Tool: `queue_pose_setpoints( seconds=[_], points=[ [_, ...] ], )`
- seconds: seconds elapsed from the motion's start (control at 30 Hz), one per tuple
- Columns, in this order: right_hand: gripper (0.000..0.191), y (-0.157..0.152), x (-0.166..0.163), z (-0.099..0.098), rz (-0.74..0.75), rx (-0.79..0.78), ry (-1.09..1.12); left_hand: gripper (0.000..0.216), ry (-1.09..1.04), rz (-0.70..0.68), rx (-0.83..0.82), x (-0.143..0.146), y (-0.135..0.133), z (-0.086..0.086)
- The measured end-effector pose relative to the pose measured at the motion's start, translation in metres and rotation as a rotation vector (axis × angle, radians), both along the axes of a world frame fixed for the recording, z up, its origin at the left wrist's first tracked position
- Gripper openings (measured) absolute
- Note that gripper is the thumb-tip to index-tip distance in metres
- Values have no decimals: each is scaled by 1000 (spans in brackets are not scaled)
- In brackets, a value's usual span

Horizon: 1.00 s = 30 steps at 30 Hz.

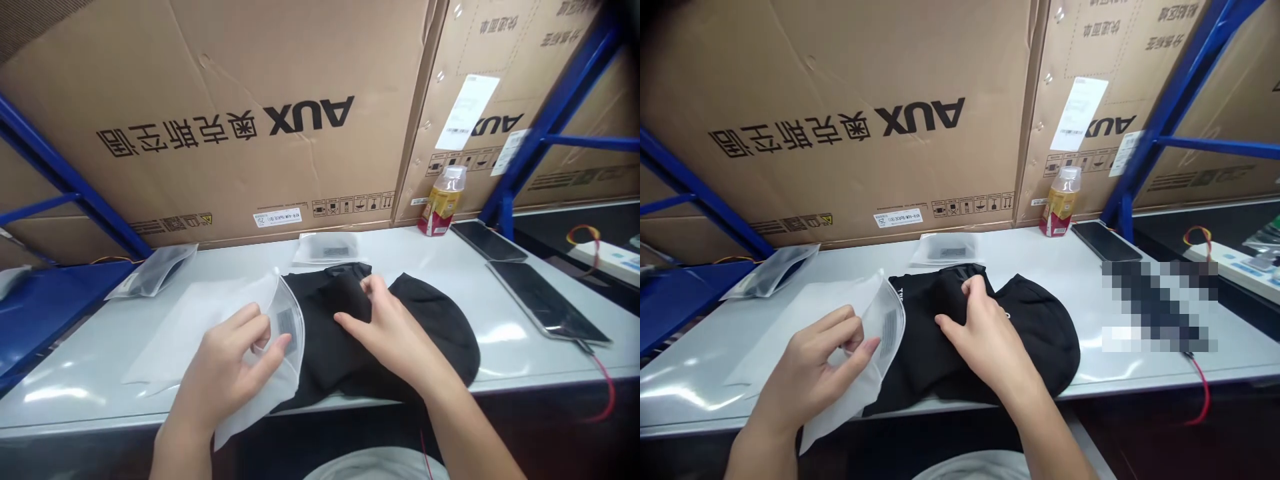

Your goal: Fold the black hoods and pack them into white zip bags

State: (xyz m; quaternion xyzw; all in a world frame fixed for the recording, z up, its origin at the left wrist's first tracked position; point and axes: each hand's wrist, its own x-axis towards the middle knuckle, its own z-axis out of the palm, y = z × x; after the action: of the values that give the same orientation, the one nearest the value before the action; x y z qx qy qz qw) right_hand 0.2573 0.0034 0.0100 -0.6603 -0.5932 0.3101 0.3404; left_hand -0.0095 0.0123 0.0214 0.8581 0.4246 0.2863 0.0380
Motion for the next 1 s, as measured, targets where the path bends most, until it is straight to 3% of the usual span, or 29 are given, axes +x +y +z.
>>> queue_pose_setpoints(
  seconds=[0.2, 0.37, 0.47, 0.6, 0.73, 0.8, 0.87, 0.93, 1.0],
  points=[
    [57, 0, 47, -1, -93, -10, 771, 37, -6, -125, -130, 33, -8, -5],
    [56, -8, 48, -11, -6, -118, 921, 38, -90, -142, -207, 61, -5, -16],
    [62, -9, 37, -24, -9, -60, 701, 42, -147, -122, -208, 63, -1, -23],
    [77, -13, 21, -34, -77, 146, 59, 40, -152, -169, -254, 58, 2, -26],
    [51, -18, 6, -27, -11, 272, -378, 43, -197, -222, -360, 51, 4, -24],
    [46, -20, 5, -20, 94, 413, -510, 43, -244, -216, -372, 48, 5, -23],
    [54, -21, 7, -13, 309, 514, -553, 42, -260, -202, -358, 47, 6, -23],
    [55, -22, 11, -8, 540, 476, -504, 41, -230, -208, -350, 48, 6, -24],
    [51, -23, 11, -6, 646, 379, -449, 39, -191, -226, -344, 51, 6, -26]
  ],
)
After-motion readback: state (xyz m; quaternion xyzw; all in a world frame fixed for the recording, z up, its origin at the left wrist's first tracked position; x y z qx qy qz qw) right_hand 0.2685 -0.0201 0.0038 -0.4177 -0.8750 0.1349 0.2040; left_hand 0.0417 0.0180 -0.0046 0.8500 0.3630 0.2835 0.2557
